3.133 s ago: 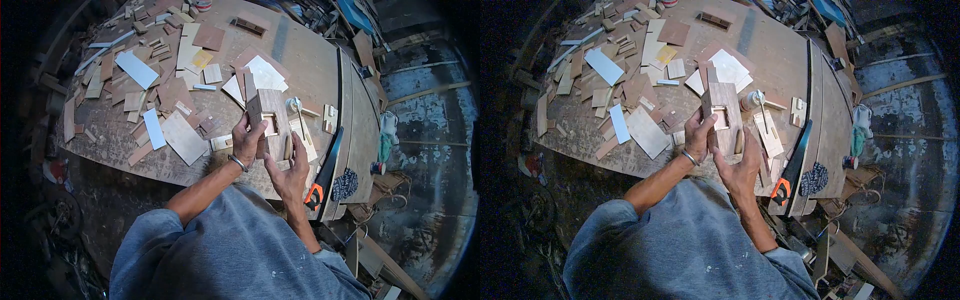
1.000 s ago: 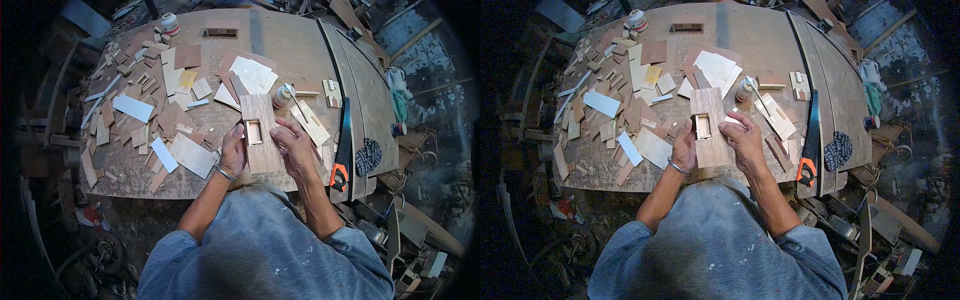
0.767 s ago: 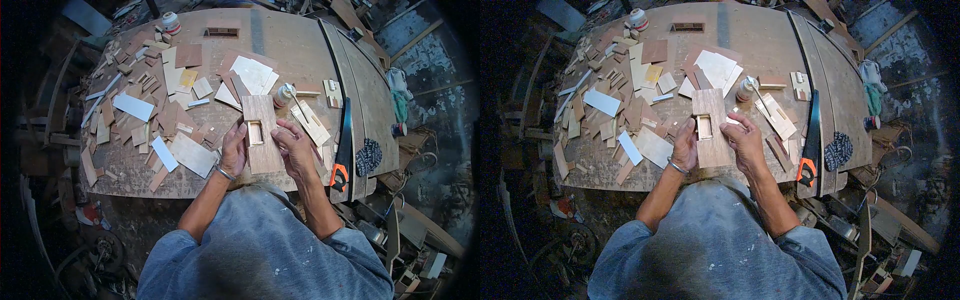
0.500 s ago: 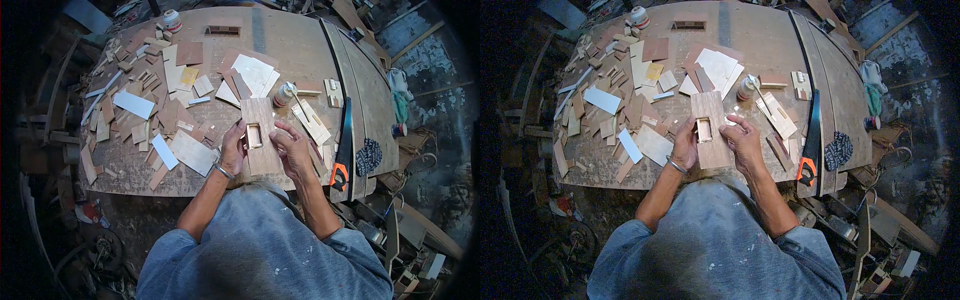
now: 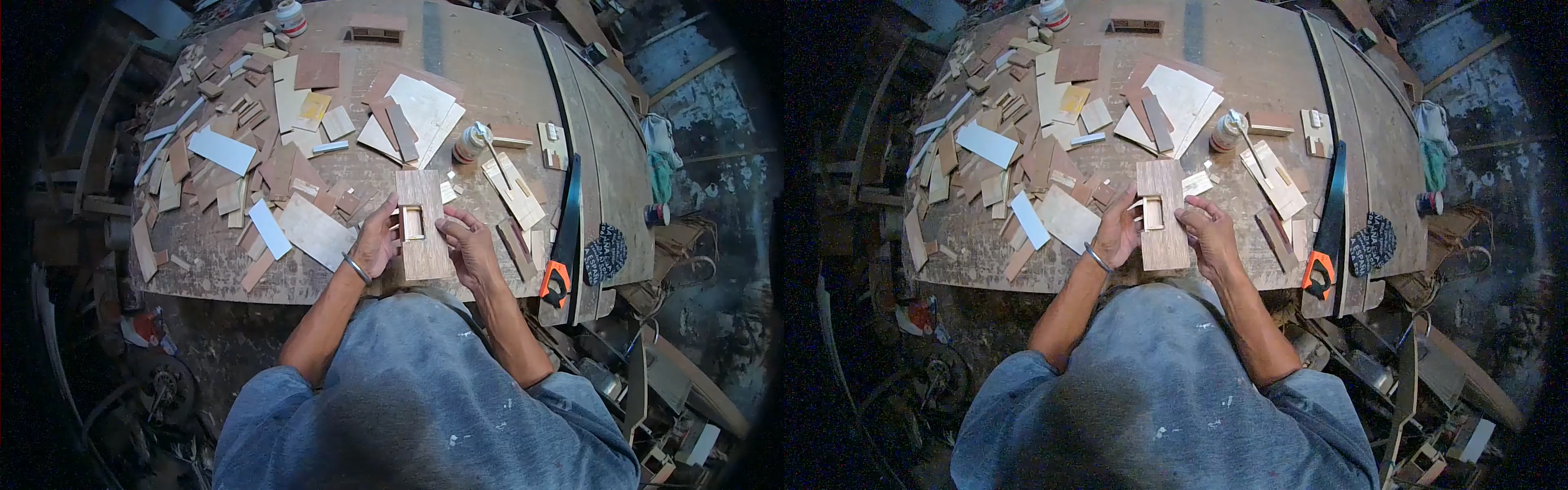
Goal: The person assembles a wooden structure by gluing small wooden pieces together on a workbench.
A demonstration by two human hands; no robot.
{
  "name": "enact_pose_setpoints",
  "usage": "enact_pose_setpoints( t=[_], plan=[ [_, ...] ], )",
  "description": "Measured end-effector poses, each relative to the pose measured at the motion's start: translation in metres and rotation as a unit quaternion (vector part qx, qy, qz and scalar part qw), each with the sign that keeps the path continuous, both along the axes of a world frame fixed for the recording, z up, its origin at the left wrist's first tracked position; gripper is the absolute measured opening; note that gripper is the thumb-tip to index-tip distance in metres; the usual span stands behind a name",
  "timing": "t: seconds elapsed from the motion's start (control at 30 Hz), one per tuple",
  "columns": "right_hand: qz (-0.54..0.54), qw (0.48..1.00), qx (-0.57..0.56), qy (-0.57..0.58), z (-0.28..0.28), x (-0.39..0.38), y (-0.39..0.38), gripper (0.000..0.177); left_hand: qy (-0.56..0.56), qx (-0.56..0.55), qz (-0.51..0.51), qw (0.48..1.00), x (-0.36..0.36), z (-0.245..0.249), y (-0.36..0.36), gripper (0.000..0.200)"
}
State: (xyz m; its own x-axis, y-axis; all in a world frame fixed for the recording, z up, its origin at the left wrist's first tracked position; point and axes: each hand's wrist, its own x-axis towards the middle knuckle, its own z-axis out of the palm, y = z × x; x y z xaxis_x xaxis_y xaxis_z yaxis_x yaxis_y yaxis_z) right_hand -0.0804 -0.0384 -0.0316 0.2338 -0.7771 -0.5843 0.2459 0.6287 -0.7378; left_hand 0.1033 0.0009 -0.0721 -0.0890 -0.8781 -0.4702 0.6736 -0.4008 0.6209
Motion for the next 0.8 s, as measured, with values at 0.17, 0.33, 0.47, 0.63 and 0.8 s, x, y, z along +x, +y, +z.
enact_pose_setpoints(
  t=[0.17, 0.33, 0.47, 0.63, 0.8],
  plan=[
    [0.009, 1.0, 0.025, -0.004, -0.018, -0.007, 0.007, 0.048, -0.011, 0.03, -0.002, 0.999, -0.005, -0.009, 0.013, 0.071],
    [0.023, 0.999, 0.033, -0.012, -0.03, -0.02, 0.014, 0.049, -0.009, 0.053, -0.013, 0.998, -0.014, -0.021, 0.025, 0.067],
    [0.042, 0.998, 0.035, -0.017, -0.032, -0.034, 0.015, 0.05, 0.0, 0.054, -0.006, 0.999, -0.027, -0.018, 0.033, 0.062],
    [0.054, 0.998, 0.028, -0.018, -0.03, -0.049, 0.013, 0.048, -0.004, 0.02, 0.022, 1.0, -0.046, -0.019, 0.039, 0.052],
    [0.066, 0.998, 0.011, -0.018, -0.032, -0.064, 0.006, 0.049, -0.007, -0.001, 0.023, 1.0, -0.059, -0.013, 0.036, 0.047]
  ],
)
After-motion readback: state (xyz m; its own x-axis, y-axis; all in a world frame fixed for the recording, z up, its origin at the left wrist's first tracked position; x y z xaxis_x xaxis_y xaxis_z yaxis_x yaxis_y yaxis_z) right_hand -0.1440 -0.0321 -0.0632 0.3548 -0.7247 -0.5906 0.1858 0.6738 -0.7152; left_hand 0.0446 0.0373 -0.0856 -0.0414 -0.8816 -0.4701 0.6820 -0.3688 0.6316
